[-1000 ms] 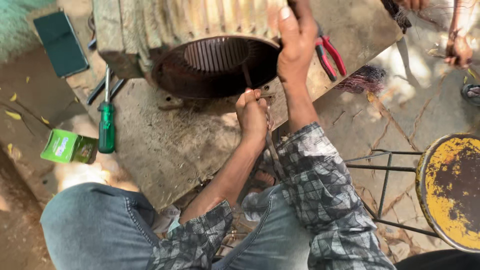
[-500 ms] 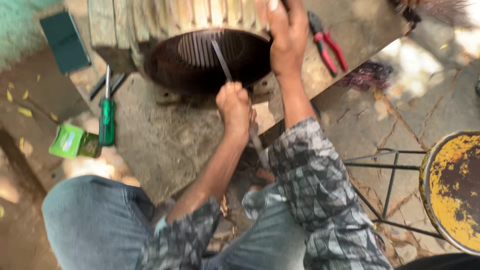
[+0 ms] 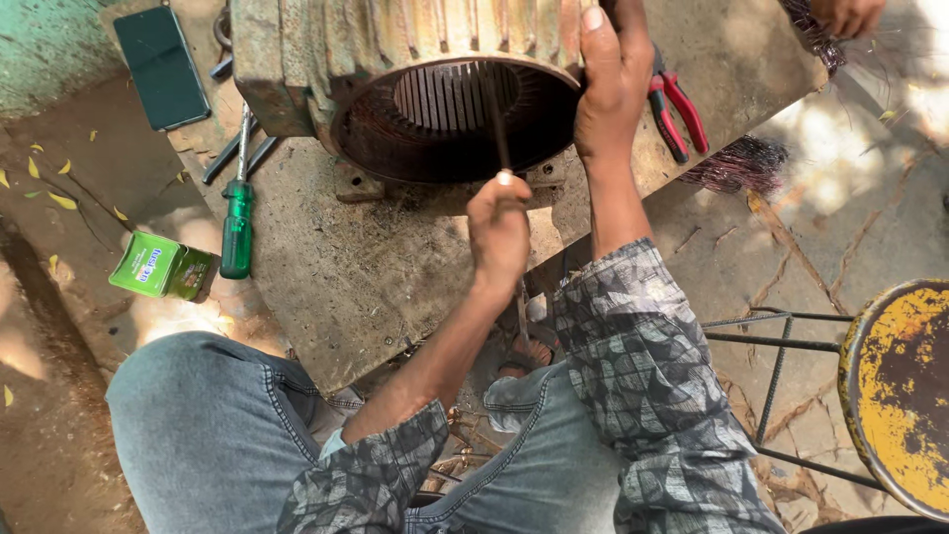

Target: The person uses a thin metal rod to scrape and clean the interior slots of a cylindrical motor stator resting on a workbench. The person repeatedly inserts and withdraws the rod to remove debris from the slots.

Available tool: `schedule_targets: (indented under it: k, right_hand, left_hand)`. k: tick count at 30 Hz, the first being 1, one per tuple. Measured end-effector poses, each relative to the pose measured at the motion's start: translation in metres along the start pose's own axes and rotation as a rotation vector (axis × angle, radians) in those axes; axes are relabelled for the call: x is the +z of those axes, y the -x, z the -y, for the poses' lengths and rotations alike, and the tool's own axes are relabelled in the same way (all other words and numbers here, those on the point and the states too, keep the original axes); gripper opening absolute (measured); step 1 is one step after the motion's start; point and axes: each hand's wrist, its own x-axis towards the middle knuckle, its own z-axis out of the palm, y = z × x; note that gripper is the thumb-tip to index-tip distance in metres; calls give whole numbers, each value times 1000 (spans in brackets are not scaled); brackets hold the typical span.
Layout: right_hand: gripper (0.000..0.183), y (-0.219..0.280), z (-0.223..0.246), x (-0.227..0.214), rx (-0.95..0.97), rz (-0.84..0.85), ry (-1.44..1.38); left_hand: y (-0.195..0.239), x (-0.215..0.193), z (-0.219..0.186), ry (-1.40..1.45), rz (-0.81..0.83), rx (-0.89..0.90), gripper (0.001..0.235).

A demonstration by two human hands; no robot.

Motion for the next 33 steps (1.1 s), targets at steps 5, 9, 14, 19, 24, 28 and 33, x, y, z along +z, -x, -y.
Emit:
schedule_targets:
  k: [5,9,14,19,24,28,33]
  right_hand:
    - [44,-4,-4,1,0,1,-21]
    - [46,3,0,1,58,-45,-53]
    - [46,-11,10,4,-40,9,41]
    - [45,-2,9,3,-20,56,49]
    - [44,3,0,1,-110,-106,457]
    - [44,-7,-3,-4,-12,34,189]
    - [43,7,-5,-9,15,17,172]
  left_hand:
    - [-7,8,5,76,-27,-146,44]
    - [-19,7,9,234,-99,-194,44]
    - [-43,4,-6,266,-80,-228,25]
    - [-32,4,-20,306,-160,-366,37]
    - [-27,-2,-8,145,-152,-404,38]
    - [-45,5,6,257,-109,-399,38]
    - [-25,5,-5,122,-173,-185,29]
